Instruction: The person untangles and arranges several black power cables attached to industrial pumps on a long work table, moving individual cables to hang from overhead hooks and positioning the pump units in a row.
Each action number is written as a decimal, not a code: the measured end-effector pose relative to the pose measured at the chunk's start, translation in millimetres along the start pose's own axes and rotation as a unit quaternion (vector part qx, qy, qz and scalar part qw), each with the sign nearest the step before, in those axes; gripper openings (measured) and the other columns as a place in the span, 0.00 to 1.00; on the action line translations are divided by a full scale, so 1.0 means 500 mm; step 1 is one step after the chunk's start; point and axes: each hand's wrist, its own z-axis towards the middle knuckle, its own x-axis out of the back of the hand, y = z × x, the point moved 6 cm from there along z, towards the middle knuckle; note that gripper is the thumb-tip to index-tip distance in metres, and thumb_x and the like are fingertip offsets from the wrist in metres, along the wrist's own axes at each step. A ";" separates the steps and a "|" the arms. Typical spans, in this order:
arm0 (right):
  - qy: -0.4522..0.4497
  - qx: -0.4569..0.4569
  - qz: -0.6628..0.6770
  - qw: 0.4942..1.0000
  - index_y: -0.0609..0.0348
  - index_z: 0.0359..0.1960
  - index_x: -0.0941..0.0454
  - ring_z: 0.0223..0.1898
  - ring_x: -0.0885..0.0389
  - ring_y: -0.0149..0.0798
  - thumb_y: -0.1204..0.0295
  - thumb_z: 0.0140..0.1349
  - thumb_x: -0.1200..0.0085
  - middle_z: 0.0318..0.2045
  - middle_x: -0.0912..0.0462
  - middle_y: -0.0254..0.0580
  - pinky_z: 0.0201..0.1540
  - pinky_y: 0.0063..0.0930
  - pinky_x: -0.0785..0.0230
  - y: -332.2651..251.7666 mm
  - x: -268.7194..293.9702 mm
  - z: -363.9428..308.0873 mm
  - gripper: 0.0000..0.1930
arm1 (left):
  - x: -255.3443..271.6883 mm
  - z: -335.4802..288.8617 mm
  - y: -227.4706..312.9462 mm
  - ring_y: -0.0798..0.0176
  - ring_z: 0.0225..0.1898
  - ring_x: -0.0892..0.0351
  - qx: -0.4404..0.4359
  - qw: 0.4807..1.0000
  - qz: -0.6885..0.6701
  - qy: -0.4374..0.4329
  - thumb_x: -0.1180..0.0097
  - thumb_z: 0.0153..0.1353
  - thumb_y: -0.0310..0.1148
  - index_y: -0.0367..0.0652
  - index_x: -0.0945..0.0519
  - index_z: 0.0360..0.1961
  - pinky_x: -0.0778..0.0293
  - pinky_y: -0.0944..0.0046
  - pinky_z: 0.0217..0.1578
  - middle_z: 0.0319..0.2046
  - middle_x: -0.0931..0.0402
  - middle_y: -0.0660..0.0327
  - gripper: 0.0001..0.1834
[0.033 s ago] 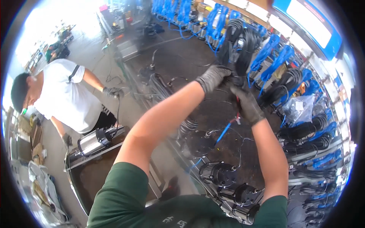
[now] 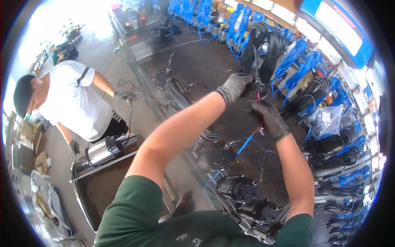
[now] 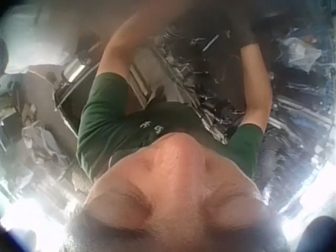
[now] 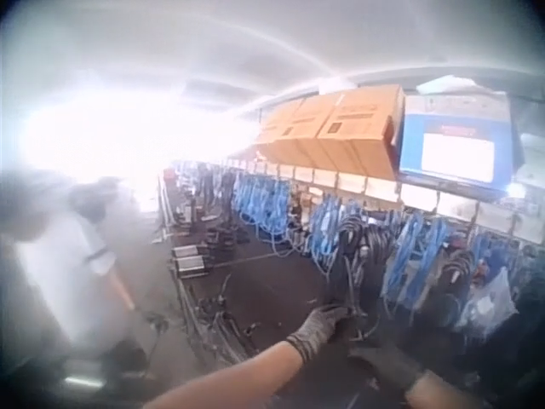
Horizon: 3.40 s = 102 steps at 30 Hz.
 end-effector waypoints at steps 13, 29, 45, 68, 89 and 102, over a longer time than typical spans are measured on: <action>-0.087 -0.185 0.200 0.958 0.54 0.51 0.22 0.31 0.11 0.40 0.72 0.65 0.34 0.42 0.12 0.54 0.39 0.40 0.13 0.177 -0.050 -0.436 0.15 | 0.157 -0.746 -0.189 0.69 0.41 0.20 0.009 0.980 0.035 0.195 0.43 0.75 0.31 0.35 0.19 0.55 0.21 0.66 0.44 0.41 0.17 0.62 0.13; 0.172 0.007 0.102 0.980 0.56 0.59 0.21 0.27 0.22 0.32 0.68 0.71 0.39 0.39 0.13 0.45 0.38 0.38 0.21 0.334 -0.091 -0.470 0.17 | 0.250 -1.366 -0.425 0.46 0.68 0.31 0.213 0.722 0.651 0.092 0.33 0.57 0.39 0.61 0.17 0.59 0.35 0.39 0.66 0.64 0.25 0.61 0.25; 0.160 0.038 0.069 0.984 0.57 0.59 0.24 0.34 0.18 0.31 0.68 0.72 0.39 0.41 0.14 0.41 0.33 0.28 0.23 0.325 -0.099 -0.463 0.17 | 0.231 -1.402 -0.451 0.50 0.69 0.31 0.124 0.687 0.713 -0.064 0.40 0.63 0.51 0.67 0.23 0.68 0.31 0.44 0.68 0.69 0.30 0.68 0.30; 0.159 0.029 0.127 0.979 0.61 0.59 0.24 0.34 0.16 0.34 0.71 0.74 0.43 0.39 0.14 0.42 0.36 0.31 0.20 0.325 -0.108 -0.474 0.15 | 0.218 -1.389 -0.436 0.50 0.71 0.31 0.212 0.676 0.699 -0.100 0.46 0.67 0.42 0.61 0.32 0.75 0.31 0.46 0.66 0.74 0.35 0.62 0.33; 0.181 0.022 0.157 0.971 0.59 0.55 0.22 0.30 0.16 0.33 0.73 0.71 0.39 0.36 0.13 0.41 0.32 0.30 0.19 0.329 -0.111 -0.472 0.14 | 0.228 -1.410 -0.479 0.51 0.66 0.26 0.091 0.667 0.736 -0.064 0.45 0.68 0.50 0.60 0.24 0.69 0.26 0.45 0.59 0.72 0.32 0.64 0.28; 0.186 -0.004 0.170 0.968 0.56 0.55 0.19 0.30 0.15 0.32 0.71 0.71 0.37 0.37 0.12 0.40 0.33 0.29 0.18 0.333 -0.111 -0.471 0.13 | 0.210 -1.381 -0.454 0.46 0.64 0.24 0.171 0.641 0.740 -0.107 0.46 0.70 0.48 0.63 0.22 0.64 0.26 0.43 0.58 0.71 0.32 0.63 0.22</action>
